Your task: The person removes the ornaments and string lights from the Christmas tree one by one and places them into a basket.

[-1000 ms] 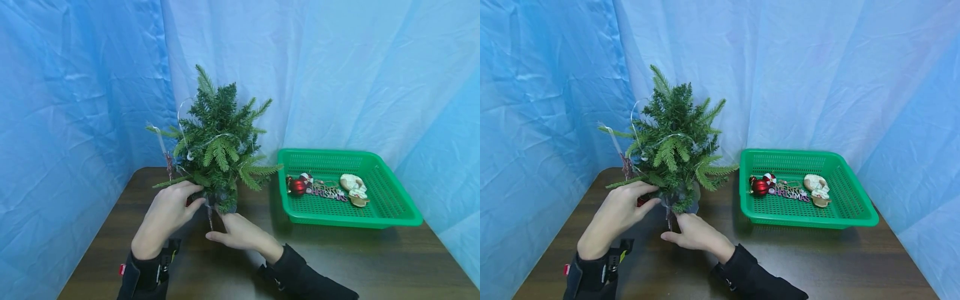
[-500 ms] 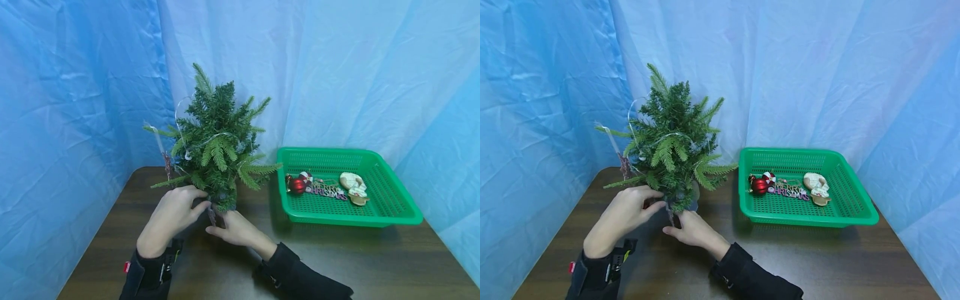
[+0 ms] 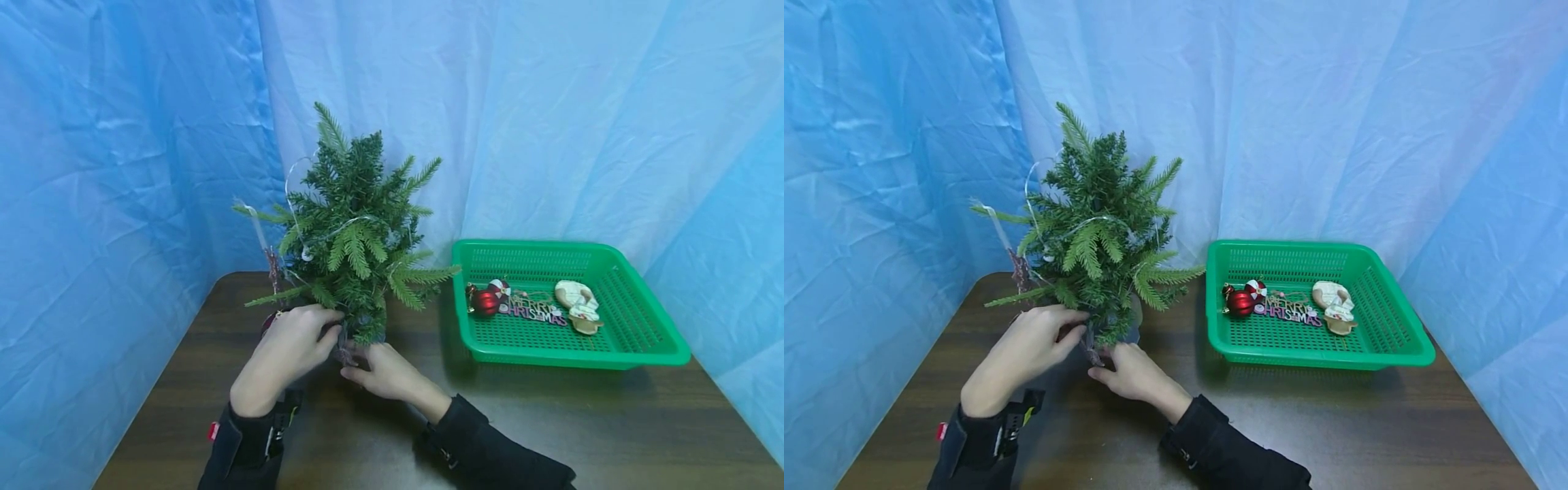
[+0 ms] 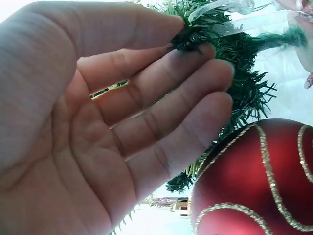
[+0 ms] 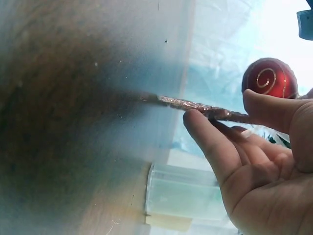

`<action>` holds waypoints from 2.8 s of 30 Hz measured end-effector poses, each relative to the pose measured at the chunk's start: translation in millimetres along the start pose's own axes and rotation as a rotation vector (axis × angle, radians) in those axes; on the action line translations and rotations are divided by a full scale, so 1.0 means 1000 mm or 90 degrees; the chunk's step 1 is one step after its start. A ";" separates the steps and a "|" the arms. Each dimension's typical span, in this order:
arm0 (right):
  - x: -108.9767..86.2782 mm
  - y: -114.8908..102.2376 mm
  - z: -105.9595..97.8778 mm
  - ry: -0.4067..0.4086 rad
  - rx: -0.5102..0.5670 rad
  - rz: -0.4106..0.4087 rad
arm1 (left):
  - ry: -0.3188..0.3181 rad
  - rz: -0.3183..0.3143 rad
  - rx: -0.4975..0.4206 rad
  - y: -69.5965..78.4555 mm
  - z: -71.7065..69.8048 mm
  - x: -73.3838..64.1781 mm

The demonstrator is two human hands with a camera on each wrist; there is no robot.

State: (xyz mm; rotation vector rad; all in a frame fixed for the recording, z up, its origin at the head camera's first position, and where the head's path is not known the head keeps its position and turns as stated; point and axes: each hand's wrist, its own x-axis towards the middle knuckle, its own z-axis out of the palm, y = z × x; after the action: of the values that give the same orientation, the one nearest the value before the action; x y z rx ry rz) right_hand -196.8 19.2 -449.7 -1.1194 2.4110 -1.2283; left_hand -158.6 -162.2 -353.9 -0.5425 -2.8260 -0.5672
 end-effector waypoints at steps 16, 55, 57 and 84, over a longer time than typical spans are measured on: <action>0.001 0.003 -0.002 0.011 -0.030 -0.030 | -0.056 -0.014 -0.014 -0.001 0.008 0.005; 0.000 -0.010 -0.014 0.148 0.015 -0.016 | 0.243 0.085 0.048 -0.004 0.002 0.003; 0.000 -0.011 -0.015 0.148 0.017 -0.015 | 0.266 0.097 0.043 -0.004 0.001 0.003; -0.002 -0.015 -0.019 0.126 -0.007 -0.024 | 0.155 0.035 0.086 0.000 -0.007 -0.005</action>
State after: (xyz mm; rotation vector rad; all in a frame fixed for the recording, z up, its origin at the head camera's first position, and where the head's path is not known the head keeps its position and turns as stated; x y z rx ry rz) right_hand -196.8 26.5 -427.1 -1.0987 2.5518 -1.4019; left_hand -153.5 -166.6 -348.7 -0.4885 -2.5873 -0.3994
